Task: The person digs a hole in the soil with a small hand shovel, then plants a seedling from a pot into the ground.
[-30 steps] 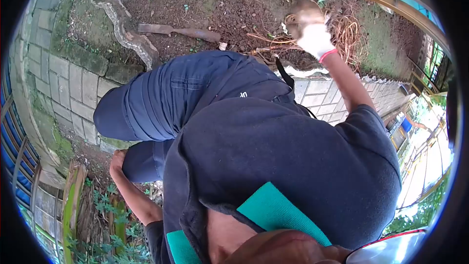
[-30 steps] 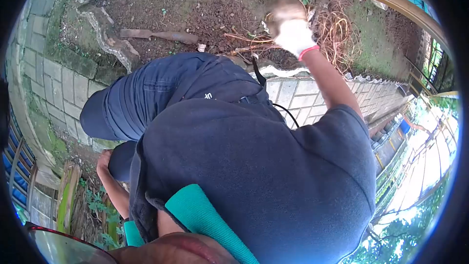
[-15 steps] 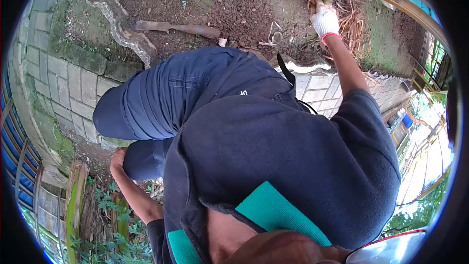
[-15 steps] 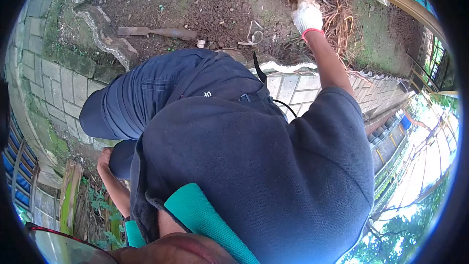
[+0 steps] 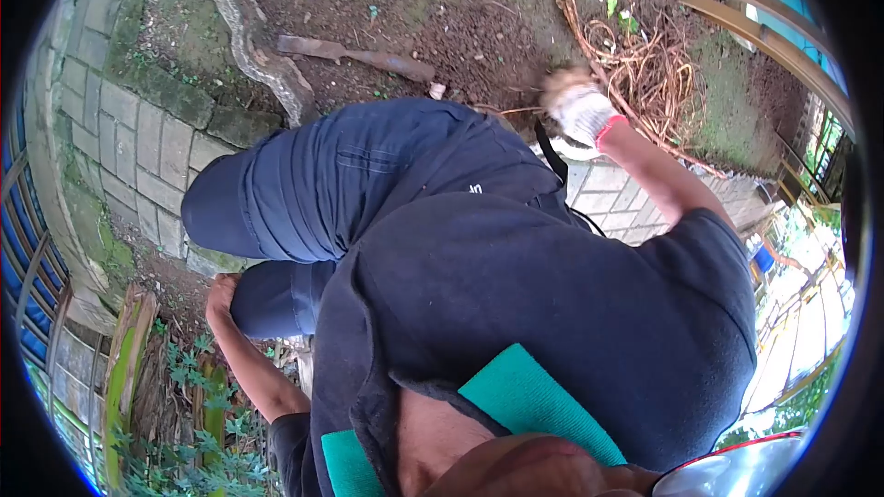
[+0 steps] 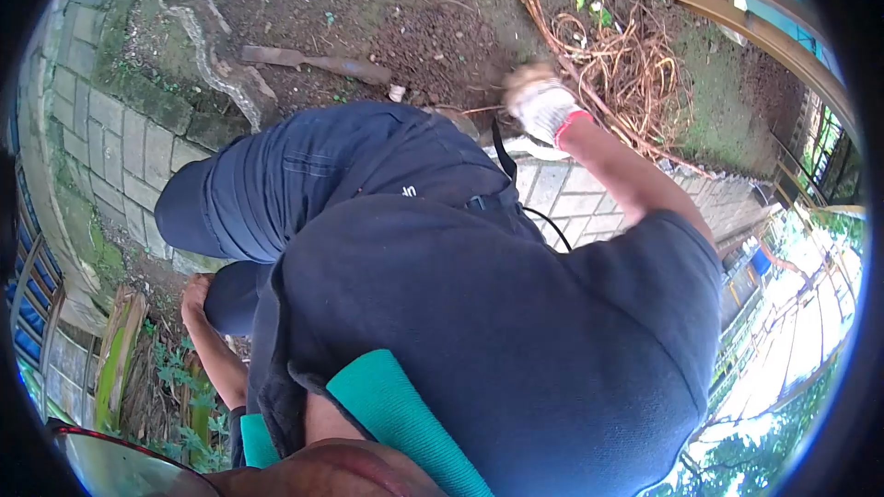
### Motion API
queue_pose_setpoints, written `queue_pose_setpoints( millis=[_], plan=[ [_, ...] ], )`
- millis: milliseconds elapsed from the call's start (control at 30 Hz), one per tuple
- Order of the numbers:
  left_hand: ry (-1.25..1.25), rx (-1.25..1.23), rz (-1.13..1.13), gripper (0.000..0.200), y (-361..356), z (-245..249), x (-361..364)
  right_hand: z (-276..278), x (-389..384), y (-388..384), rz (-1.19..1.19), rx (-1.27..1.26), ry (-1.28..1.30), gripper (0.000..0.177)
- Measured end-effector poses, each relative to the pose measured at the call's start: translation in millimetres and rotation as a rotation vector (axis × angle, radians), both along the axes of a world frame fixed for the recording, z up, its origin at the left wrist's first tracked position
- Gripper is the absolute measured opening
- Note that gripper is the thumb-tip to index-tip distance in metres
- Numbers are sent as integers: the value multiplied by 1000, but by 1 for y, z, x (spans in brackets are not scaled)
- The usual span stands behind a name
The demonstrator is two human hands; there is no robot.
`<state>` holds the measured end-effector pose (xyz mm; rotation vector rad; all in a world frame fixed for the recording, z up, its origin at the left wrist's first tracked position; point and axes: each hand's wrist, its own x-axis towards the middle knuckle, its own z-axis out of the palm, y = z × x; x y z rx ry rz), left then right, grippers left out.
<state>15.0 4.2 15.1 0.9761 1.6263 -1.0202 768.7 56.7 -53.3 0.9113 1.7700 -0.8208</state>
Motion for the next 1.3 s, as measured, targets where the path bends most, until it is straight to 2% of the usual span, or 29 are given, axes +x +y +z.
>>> queue_pose_setpoints(
  millis=[33,67,133,167,200,233,267,300,333,400,433,467,500,533,567,633,667,733,833,967,1067,1133,1200,1267,1300],
  plan=[
    [-26,50,-84,41,-5,-5,-7,19,9,2,16,186,-154,35],
    [37,73,-11,40,-10,-11,-15,34,15,10,29,376,-308,37],
    [156,119,151,37,2,-1,17,61,18,63,-35,510,-209,42],
    [58,60,75,36,7,-1,19,71,7,99,-89,433,-190,38],
    [-42,10,3,35,12,0,21,73,1,122,-245,535,-9,31],
    [-7,43,61,35,16,5,32,56,-2,142,-300,792,224,23],
    [28,77,116,35,21,8,38,43,-8,161,-362,934,384,24],
    [-18,134,37,32,15,6,31,19,-14,181,-349,1121,490,24],
    [-19,130,118,30,14,7,30,8,-23,203,-442,1007,435,37],
    [-26,104,280,28,6,7,25,-29,-39,219,-446,1117,306,46],
    [-342,184,-295,27,-21,-13,-20,-37,-46,214,-490,1054,270,51],
    [-283,243,-237,26,-27,-7,-22,-43,-56,206,-532,988,237,55],
    [-225,300,-175,26,-33,0,-16,-43,-59,191,-400,917,208,58],
    [-154,333,-59,25,-36,3,-8,-44,-58,178,-259,902,253,45],
    [-86,374,59,25,-37,7,4,4,-78,184,-236,496,88,37],
    [88,378,389,24,-20,16,29,68,-106,184,-253,131,-37,37],
    [109,439,484,23,-12,14,31,56,-103,171,-236,263,51,34],
    [163,568,678,22,-4,12,33,35,-110,176,-431,527,123,37],
    [157,815,449,26,4,-2,30,-4,-116,206,-472,1229,376,45],
    [106,765,413,31,24,-7,44,-44,-106,249,-300,1136,439,60],
    [73,850,467,31,12,-16,32,-35,-92,237,-230,969,338,52],
    [124,851,406,29,13,-10,35,30,-105,243,-133,227,-119,37],
    [176,901,286,27,14,-8,38,65,-104,212,-50,312,-19,29],
    [233,1008,109,24,18,-15,41,43,-113,179,-110,723,74,28],
    [247,1073,174,20,25,-20,44,36,-124,171,-209,714,236,27]
  ],
)
